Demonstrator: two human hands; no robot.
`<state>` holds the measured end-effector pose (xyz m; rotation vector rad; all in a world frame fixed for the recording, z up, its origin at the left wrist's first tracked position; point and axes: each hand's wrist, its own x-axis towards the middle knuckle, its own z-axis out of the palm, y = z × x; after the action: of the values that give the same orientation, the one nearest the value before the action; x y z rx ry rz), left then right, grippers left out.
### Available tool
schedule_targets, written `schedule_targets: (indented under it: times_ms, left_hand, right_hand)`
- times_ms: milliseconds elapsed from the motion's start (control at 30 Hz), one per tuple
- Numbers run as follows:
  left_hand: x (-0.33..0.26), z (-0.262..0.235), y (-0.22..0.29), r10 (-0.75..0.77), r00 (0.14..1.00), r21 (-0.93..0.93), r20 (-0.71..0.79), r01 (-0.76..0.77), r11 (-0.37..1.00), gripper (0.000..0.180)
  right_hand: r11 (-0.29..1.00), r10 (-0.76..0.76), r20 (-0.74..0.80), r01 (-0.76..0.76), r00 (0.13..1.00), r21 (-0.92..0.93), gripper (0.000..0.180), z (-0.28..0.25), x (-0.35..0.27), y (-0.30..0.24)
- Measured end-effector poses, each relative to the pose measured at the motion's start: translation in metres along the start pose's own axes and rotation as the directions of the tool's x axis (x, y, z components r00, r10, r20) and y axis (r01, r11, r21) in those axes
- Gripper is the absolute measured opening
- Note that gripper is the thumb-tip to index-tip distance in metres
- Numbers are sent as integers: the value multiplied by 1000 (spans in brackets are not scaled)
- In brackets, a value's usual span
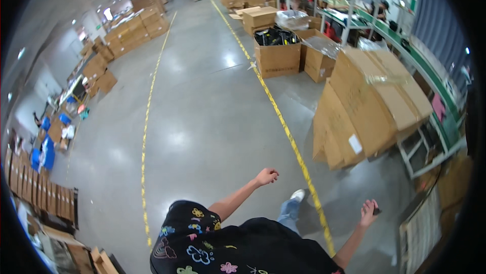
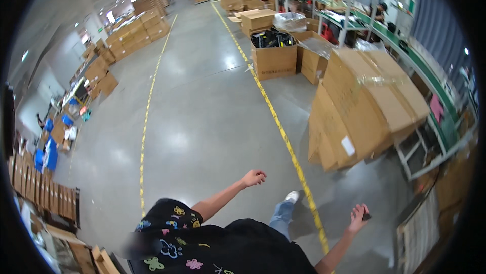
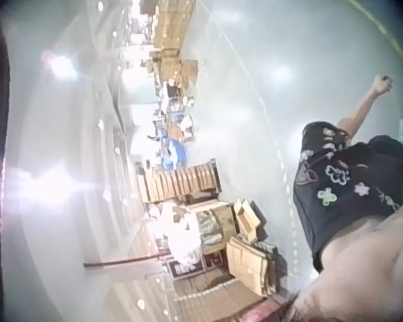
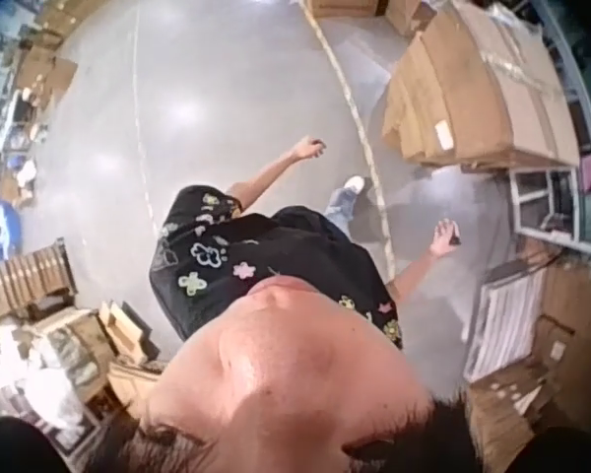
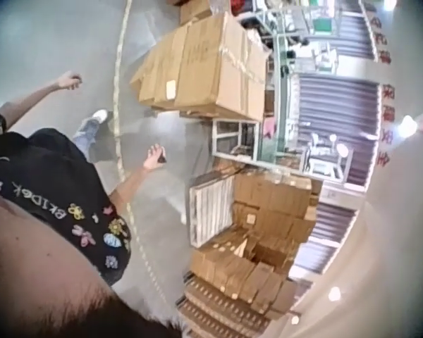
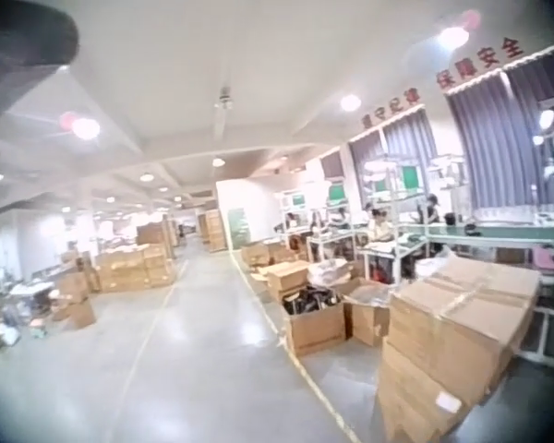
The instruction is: Assemble electronic components by installing circuit boards into plastic housings and securing them.
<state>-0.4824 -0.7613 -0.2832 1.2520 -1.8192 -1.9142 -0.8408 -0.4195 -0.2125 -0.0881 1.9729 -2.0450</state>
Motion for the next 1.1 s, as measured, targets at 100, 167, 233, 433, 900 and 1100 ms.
schedule_targets:
  times_ms: [100, 167, 233, 433, 900, 1100]
  left_hand:
    - [87, 23, 54, 59, 998, 10, -29, -59, 998, 27]
    - [124, 36, 84, -32, 995, 106, 98, 22, 994, 26]
    - [195, 54, 84, 362, 931, 176, 47, -365, 914, 32]
    - [299, 70, 327, 625, 756, 278, -195, -568, 774, 75]
    - [512, 74, 464, 658, 731, -117, -178, -680, 724, 78]
    - [616, 56, 511, 649, 761, -207, 16, -632, 747, 79]
  right_hand:
    - [988, -95, -151, 111, 984, 107, 33, 57, 59, -40]
    - [970, -195, -217, 220, 957, 99, 33, 95, 91, -78]
    - [920, -321, -340, 376, 884, 108, 33, 141, 134, -112]
    - [926, -278, -402, 355, 872, 130, 40, 146, 213, -131]
    - [996, 58, -712, 12, 700, 93, 47, 197, 185, -186]
    - [978, 172, -927, 57, 334, 202, 45, 326, 177, -189]
